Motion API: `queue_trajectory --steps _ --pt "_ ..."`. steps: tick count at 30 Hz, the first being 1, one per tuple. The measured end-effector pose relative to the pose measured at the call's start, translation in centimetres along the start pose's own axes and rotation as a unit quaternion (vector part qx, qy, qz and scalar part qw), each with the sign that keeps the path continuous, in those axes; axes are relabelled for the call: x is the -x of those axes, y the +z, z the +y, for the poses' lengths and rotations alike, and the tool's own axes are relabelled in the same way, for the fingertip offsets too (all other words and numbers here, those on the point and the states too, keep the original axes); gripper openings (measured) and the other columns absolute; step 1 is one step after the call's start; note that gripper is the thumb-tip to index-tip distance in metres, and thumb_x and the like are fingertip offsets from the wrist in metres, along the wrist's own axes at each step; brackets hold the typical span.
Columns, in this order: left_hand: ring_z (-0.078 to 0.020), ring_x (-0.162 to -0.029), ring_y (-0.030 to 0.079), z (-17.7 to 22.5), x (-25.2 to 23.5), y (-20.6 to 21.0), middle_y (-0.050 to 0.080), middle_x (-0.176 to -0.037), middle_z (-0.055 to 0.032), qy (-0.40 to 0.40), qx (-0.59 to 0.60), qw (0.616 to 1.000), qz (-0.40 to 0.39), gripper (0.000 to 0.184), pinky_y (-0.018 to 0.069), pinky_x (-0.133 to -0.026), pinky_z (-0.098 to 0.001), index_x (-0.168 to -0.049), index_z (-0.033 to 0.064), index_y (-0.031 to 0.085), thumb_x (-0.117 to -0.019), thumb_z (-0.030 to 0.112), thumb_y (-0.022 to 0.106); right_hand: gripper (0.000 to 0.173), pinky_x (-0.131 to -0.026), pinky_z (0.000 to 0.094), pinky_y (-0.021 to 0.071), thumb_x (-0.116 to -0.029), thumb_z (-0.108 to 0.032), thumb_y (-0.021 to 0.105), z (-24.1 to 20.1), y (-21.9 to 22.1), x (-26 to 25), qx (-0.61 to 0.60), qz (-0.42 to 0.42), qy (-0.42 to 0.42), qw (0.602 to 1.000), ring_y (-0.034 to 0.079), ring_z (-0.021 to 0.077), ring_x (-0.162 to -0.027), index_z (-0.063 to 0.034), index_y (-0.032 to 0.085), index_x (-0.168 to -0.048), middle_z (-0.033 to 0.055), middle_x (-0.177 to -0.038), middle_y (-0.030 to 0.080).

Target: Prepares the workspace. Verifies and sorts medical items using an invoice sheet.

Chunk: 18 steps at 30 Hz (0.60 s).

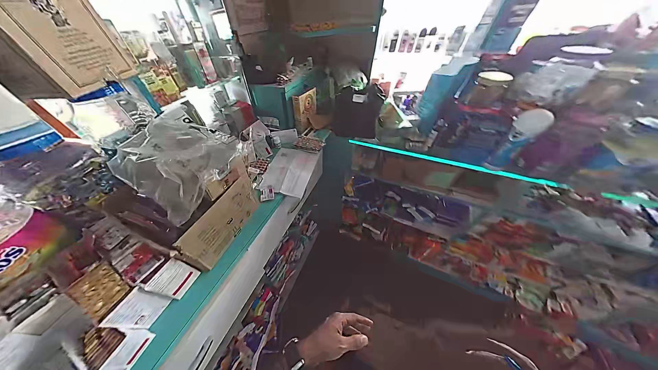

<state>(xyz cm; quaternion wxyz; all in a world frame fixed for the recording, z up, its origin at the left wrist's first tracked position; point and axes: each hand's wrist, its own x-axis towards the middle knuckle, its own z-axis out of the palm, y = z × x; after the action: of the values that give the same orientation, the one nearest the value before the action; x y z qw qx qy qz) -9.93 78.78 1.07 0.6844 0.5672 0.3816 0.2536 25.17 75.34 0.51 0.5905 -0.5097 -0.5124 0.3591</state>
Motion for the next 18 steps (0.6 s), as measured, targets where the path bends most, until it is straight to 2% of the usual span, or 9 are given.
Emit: queue_trajectory --steps 3,6,8,9,11,12,15,16,18 --pt "-0.0197 -0.121 0.065 3.5 -2.7 -4.9 0.061 -0.14 -0.0182 0.039 0.007 0.996 0.085 0.043 0.0513 -0.106 -0.0375 -0.141 -0.0031 0.055 -0.1027 0.016 0.059 0.063 -0.078 0.0341 0.0631 -0.1053 -0.064 0.027 2.1 3.6 -11.2 -0.103 -0.113 0.001 0.988 0.075 0.0147 -0.082 -0.0211 0.069 -0.124 -0.0012 -0.091 0.078" --pt "-0.0174 -0.121 0.065 5.6 -3.1 -8.7 0.062 -0.139 -0.0149 0.08 0.041 0.976 0.196 0.042 0.0526 -0.105 -0.0352 -0.139 -0.0022 0.058 -0.102 0.018 0.06 0.066 -0.075 0.0302 0.0631 -0.1031 -0.068 0.024 2.2 10.3 -20.5 -0.104 -0.208 0.005 0.973 0.075 0.0108 -0.078 -0.0247 0.071 -0.119 -0.0039 -0.087 0.078" --pt "-0.0157 -0.117 0.067 5.8 -3.2 -10.4 0.065 -0.135 -0.0129 0.098 0.076 0.954 0.274 0.039 0.0544 -0.102 -0.0334 -0.135 -0.0025 0.06 -0.101 0.016 0.06 0.055 -0.073 0.0271 0.0631 -0.1064 -0.058 0.034 1.3 15.2 -25.0 -0.087 -0.245 -0.018 0.965 0.075 0.0101 -0.077 -0.0216 0.073 -0.116 -0.0033 -0.087 0.078" --pt "-0.016 -0.115 0.068 5.7 -3.4 -11.2 0.067 -0.132 -0.0122 0.105 0.085 0.939 0.315 0.036 0.0557 -0.1 -0.0337 -0.133 -0.0025 0.062 -0.1007 0.014 0.061 0.045 -0.07 0.0255 0.0628 -0.1087 -0.047 0.041 1.0 17.9 -27.0 -0.074 -0.251 -0.037 0.964 0.074 0.0093 -0.075 -0.0177 0.075 -0.112 -0.0031 -0.086 0.078" --pt "-0.0166 -0.109 0.07 5.1 -4.0 -13.2 0.071 -0.124 -0.01 0.122 0.08 0.901 0.408 0.03 0.058 -0.097 -0.0348 -0.126 -0.0011 0.067 -0.1002 0.013 0.061 0.03 -0.068 0.0219 0.0613 -0.1077 -0.027 0.049 1.1 23.0 -30.3 -0.035 -0.278 -0.078 0.957 0.073 0.0057 -0.074 -0.0106 0.074 -0.106 -0.0046 -0.085 0.078" --pt "-0.0164 -0.105 0.071 4.8 -4.5 -14.4 0.073 -0.12 -0.0086 0.132 0.062 0.876 0.46 0.027 0.0593 -0.094 -0.0349 -0.122 0.0001 0.069 -0.0999 0.013 0.061 0.028 -0.07 0.0217 0.0616 -0.1064 -0.023 0.051 1.5 25.4 -31.7 -0.021 -0.294 -0.09 0.951 0.073 0.0048 -0.076 -0.0082 0.074 -0.105 -0.0049 -0.087 0.078" --pt "-0.011 -0.098 0.071 5.5 -6.3 -18.7 0.075 -0.11 -0.0056 0.117 -0.104 0.784 0.6 0.026 0.0605 -0.088 -0.0301 -0.116 0.0042 0.073 -0.1024 0.021 0.058 0.035 -0.082 0.0278 0.0634 -0.109 -0.03 0.048 2.6 31.5 -35.3 -0.031 -0.356 -0.088 0.93 0.075 0.0101 -0.089 -0.0038 0.072 -0.113 -0.001 -0.098 0.079" --pt "-0.0108 -0.1 0.071 6.1 -7.1 -20.2 0.075 -0.11 -0.0055 0.09 -0.189 0.748 0.63 0.028 0.0592 -0.089 -0.03 -0.115 0.0059 0.075 -0.1024 0.022 0.056 0.038 -0.083 0.0309 0.0642 -0.1099 -0.029 0.045 2.8 33.2 -36.3 -0.04 -0.375 -0.082 0.922 0.076 0.0135 -0.091 0.0005 0.068 -0.117 0.0024 -0.101 0.079" --pt "-0.0188 -0.114 0.069 7.1 -8.3 -23.4 0.074 -0.119 -0.0074 0.054 -0.317 0.694 0.644 0.028 0.0544 -0.101 -0.0377 -0.116 0.0074 0.075 -0.1019 0.017 0.053 0.042 -0.085 0.0303 0.064 -0.1109 -0.03 0.042 3.2 36.5 -38.5 -0.044 -0.414 -0.097 0.904 0.076 0.0123 -0.093 0.0029 0.066 -0.12 0.0021 -0.104 0.079"
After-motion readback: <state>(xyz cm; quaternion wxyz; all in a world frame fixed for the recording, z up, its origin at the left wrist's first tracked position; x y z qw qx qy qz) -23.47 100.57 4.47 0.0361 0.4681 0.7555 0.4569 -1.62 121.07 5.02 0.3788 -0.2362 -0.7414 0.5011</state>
